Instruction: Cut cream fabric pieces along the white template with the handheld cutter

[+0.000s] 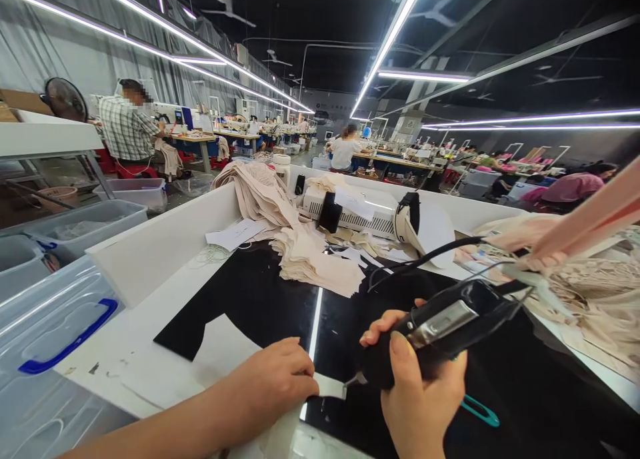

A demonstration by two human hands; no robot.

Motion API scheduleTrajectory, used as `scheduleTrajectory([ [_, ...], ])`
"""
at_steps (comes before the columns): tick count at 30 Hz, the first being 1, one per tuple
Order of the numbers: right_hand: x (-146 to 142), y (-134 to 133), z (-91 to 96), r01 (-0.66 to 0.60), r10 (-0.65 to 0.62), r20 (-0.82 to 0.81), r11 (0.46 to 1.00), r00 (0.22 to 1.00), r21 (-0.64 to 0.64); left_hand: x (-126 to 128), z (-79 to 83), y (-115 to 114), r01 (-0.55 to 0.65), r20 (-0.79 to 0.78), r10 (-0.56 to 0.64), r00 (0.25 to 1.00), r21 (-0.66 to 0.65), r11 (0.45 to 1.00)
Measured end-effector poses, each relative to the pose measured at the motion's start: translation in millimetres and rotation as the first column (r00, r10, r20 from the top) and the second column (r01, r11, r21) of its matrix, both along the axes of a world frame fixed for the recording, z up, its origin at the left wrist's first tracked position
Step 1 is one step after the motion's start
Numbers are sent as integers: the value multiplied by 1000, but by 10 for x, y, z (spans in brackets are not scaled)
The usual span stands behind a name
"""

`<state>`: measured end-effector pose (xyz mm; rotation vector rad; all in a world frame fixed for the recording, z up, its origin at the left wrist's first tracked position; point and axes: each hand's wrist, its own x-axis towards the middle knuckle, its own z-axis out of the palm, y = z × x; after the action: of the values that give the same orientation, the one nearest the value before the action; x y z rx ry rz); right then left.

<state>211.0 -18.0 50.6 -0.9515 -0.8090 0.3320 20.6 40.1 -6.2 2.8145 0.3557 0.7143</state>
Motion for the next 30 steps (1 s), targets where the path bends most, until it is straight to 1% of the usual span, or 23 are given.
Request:
scheduleTrajectory([
  [3,3,3,-3,-1,1,-3,1000,1000,0,3,-7,14,29,13,-29,999,21,999],
  [8,3,9,-10,0,0,7,1000,1000,6,-2,-33,21,56,-32,-55,998,62,997],
  [15,-2,14,-16,-13,13,19,1000,1000,14,-36,26,10,40,-50,-40,998,5,999],
  [20,-10,3,12,-14,14,12,1000,1000,-3,-52,-8,19,43,-48,-43,998,8,999],
  [23,-40,44,29,-42,42,-36,999,998,2,-54,-11,17,44,-33,-43,999,16,999],
  [25,-71,92,28,-72,74,-57,997,996,26,-52,4,14,45,-29,-44,999,31,999],
  [27,-105,138,13,-99,101,-54,994,993,52,-48,24,12,48,-27,-47,999,44,998],
  [30,-150,180,-28,-115,117,-30,992,993,55,-41,46,8,47,-46,-45,998,36,998],
])
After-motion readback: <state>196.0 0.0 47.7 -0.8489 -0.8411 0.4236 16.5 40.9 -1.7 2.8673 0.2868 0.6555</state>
